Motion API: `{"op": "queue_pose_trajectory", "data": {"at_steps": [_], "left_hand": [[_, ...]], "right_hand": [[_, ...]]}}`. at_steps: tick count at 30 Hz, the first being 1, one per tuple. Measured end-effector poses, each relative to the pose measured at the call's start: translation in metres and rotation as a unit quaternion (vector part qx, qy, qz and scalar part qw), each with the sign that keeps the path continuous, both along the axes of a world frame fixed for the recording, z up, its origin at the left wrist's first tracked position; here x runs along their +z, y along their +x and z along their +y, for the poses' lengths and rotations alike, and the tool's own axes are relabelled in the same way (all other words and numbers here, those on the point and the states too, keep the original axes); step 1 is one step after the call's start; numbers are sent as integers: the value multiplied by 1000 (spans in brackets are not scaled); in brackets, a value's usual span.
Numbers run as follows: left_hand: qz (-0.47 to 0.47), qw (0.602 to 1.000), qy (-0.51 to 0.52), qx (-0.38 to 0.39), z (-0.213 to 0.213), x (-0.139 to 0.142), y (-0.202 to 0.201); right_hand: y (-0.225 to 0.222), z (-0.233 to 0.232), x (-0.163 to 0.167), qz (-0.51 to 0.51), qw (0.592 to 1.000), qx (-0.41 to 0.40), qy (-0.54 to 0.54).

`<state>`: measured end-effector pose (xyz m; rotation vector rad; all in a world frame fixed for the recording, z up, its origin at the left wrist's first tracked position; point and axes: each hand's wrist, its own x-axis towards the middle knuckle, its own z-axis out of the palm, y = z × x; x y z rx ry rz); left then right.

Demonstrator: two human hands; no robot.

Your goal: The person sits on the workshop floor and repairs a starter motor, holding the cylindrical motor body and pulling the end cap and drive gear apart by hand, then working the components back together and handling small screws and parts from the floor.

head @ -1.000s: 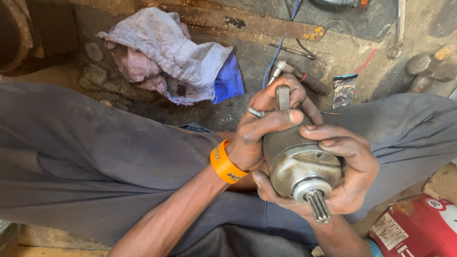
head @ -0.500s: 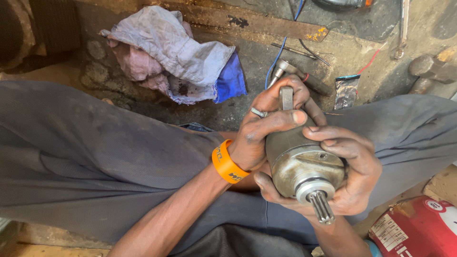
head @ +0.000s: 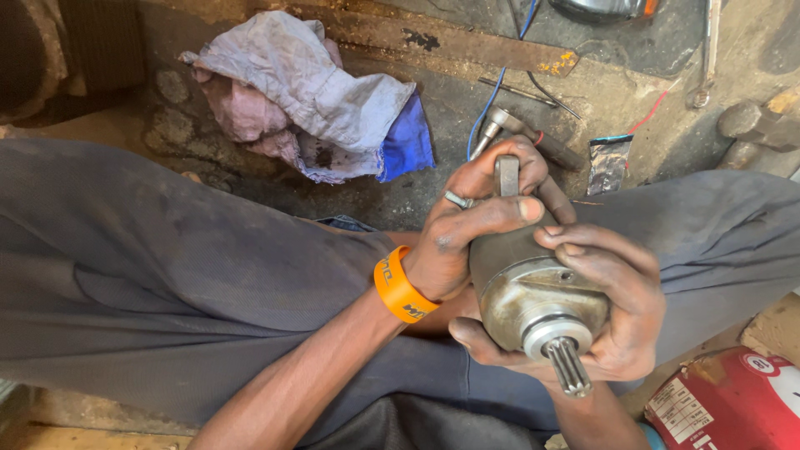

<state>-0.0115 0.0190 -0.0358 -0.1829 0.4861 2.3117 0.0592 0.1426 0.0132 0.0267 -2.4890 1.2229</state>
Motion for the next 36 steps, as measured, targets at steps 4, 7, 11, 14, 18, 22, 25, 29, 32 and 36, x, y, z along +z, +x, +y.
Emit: {"op": "queue_pose_trajectory", "data": {"at_steps": [4,7,11,14,18,22,25,29,32,36], "left_hand": [[-1,1000,-2,-5,-1,1,-1],[-4,1000,3,-3,0,2,-1],[-15,1000,14,1,1,3,-1],[-24,1000,18,0,0,4,-1],[-30,999,24,-3,0,5,-1],[-12,1000,9,-11,0,3,-1],[2,1000,3,-15,0,1,-1],[17,1000,-10,-21,1,-1,-1],[19,999,-25,-28,1,0,-1],[13,1000,-11,-20,2,0,0]], "right_hand": [[0,0,-2,4,999,-1,-39],[2,0,-3,3,999,-1,-43],[3,-1,-3,-1,999,-13,-32],[5,-3,-1,-17,999,-21,-29],[4,-2,-1,-10,998,-13,-60],[3,3,-3,-1,1000,-2,-28],[3,6,-4,2,1000,3,-17],[5,5,-3,-2,1000,-2,-26],[5,5,-1,-4,1000,-2,-10],[4,4,1,-12,1000,-4,9]]}}
